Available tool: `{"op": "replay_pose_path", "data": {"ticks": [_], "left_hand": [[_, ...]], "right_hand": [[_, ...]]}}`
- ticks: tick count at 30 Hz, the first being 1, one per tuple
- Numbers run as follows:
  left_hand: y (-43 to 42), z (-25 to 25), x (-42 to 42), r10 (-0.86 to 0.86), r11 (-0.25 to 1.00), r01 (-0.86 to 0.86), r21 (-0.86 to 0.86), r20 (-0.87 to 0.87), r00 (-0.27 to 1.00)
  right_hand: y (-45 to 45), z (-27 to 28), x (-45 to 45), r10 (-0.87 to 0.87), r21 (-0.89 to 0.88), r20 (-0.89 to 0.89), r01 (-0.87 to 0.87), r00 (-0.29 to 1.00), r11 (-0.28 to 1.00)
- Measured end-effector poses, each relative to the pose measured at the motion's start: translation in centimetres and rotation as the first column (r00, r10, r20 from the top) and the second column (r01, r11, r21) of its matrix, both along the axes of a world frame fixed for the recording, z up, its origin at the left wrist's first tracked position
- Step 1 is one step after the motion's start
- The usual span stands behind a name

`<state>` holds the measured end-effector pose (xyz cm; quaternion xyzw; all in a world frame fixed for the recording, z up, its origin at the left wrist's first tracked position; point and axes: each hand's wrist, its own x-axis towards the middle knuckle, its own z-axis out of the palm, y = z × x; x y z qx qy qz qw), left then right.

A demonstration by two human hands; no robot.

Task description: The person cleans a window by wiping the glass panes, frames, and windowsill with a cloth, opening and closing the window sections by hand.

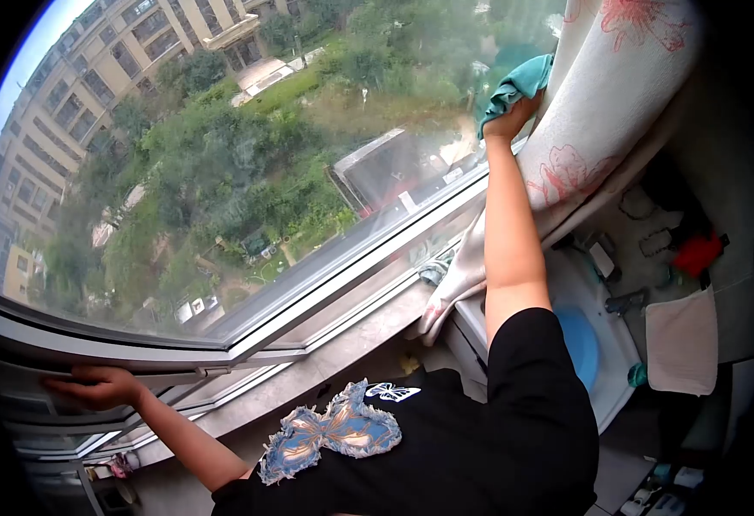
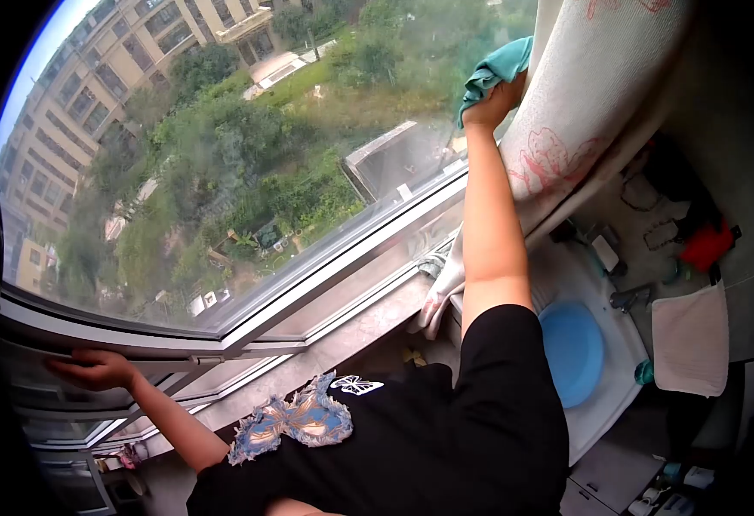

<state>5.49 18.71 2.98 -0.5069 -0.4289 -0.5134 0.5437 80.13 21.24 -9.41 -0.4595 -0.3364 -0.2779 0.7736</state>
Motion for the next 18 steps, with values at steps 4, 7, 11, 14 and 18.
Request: {"op": "replay_pose_path", "data": {"ticks": [4,7,11,14,18], "left_hand": [[0.2,-0.3,-0.7,0.073,0.997,-0.070,0.042,-0.058,0.996],[0.4,-0.5,-1.2,0.061,0.997,-0.057,0.057,-0.069,0.996],[0.4,-0.5,-1.2,0.022,0.998,-0.018,0.064,-0.071,0.997],[0.1,-0.2,-0.5,-0.056,0.996,0.062,0.067,-0.095,0.994],[-0.2,-0.5,-0.9,-0.172,0.985,0.170,-0.023,-0.110,0.979]], "right_hand": [[3.4,-10.9,12.3,0.295,0.294,-0.297,-0.207,0.908,0.933],[3.6,-16.2,12.8,0.275,0.244,-0.361,-0.194,0.891,0.950],[1.6,-20.1,2.2,-0.155,-0.214,-0.510,0.049,0.846,0.976],[0.6,-22.0,-8.2,-0.140,-0.215,-0.382,0.059,0.914,0.975],[1.1,-20.1,-22.3,-0.058,-0.149,-0.618,-0.044,0.784,0.988]]}}
